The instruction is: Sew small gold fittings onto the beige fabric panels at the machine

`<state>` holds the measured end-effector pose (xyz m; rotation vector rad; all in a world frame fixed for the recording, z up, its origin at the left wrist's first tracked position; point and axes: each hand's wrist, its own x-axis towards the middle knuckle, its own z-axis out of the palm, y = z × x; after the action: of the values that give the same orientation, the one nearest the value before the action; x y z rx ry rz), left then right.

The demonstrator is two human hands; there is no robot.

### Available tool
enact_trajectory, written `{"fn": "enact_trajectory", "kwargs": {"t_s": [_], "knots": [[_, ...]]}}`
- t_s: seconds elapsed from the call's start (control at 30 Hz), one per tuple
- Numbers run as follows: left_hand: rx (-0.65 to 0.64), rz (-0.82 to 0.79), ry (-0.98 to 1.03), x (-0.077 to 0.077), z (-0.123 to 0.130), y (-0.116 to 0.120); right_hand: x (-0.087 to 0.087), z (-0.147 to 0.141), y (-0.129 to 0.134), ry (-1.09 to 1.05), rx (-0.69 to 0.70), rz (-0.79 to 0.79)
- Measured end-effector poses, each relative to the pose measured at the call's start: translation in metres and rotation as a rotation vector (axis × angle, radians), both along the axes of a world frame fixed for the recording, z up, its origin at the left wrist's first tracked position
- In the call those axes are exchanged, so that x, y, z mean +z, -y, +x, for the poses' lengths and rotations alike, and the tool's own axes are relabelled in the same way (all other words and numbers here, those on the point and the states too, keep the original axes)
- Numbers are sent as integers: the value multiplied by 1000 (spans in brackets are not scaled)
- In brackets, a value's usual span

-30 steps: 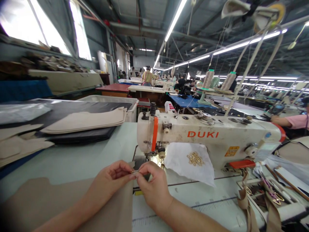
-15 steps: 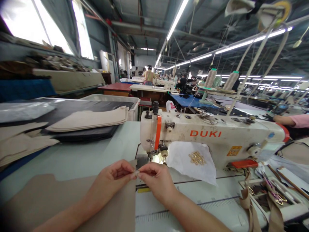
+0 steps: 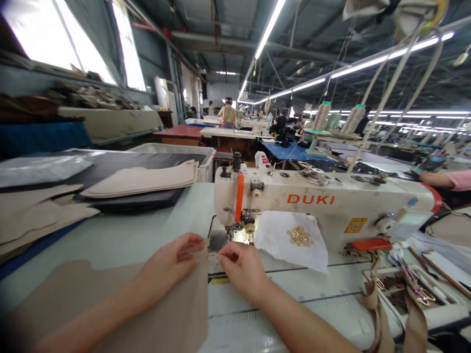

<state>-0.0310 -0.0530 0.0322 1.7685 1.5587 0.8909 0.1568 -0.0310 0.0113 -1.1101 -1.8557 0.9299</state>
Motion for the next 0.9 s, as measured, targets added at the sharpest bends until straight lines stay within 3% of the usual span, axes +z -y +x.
{"fn": "enact_trajectory", "kwargs": {"t_s": [0.07, 0.13, 0.23, 0.47, 0.6, 0.9], "knots": [[46, 93, -256, -3, -7, 7, -3, 1, -3, -74, -14, -114], [5, 183, -459, -12, -12, 16, -6, 1, -5, -157, -17, -242], [-86, 233, -591, -26, -10, 29, -4, -1, -7, -222, -15, -393], [-163, 194, -596, -30, 21, 33, 12, -3, -8, -166, -4, -632], [-151, 213, -541, -34, 24, 28, 16, -5, -13, -130, -30, -699], [-220, 367, -444, -15, 29, -4, 21, -8, -18, -83, -53, -751]]}}
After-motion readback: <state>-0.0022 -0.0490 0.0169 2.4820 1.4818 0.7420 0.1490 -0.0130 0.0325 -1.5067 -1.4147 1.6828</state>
